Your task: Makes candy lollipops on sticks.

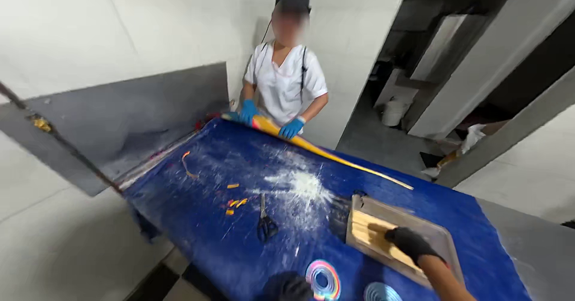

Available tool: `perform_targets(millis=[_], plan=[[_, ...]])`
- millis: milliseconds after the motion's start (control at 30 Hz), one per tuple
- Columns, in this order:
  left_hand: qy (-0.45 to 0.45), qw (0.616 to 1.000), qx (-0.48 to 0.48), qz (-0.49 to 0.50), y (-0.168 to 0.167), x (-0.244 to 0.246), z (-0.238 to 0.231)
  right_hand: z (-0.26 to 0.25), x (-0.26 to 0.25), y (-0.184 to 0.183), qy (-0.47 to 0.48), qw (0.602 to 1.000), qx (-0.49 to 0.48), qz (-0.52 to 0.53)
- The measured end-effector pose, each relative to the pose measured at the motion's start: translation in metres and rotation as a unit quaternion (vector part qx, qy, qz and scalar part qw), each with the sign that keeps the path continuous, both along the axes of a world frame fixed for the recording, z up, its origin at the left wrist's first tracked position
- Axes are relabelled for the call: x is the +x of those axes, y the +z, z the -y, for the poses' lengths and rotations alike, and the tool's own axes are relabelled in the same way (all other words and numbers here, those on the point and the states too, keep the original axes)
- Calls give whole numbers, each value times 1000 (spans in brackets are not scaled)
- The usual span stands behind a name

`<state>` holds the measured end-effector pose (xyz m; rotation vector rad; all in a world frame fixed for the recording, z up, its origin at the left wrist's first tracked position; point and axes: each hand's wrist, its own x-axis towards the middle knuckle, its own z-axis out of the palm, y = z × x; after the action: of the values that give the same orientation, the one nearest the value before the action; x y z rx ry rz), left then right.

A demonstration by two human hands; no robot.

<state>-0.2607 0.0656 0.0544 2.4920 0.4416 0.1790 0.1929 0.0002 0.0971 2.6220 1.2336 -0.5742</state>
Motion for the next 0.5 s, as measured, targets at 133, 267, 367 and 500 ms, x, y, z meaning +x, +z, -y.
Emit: perform_targets(millis=[133,267,367,500], plan=[[-44,997,43,47,-48,-11,-26,11,-24,39,29,985,132,112],[-52,997,30,51,-51,-12,-40,42,-44,66,55,887,375,262],[-61,997,39,-8,-47,-10,-45,66,-101,62,3,778,537,327],[-82,994,68,-40,-56,10,-40,89,-253,-12,-156,875,449,88]])
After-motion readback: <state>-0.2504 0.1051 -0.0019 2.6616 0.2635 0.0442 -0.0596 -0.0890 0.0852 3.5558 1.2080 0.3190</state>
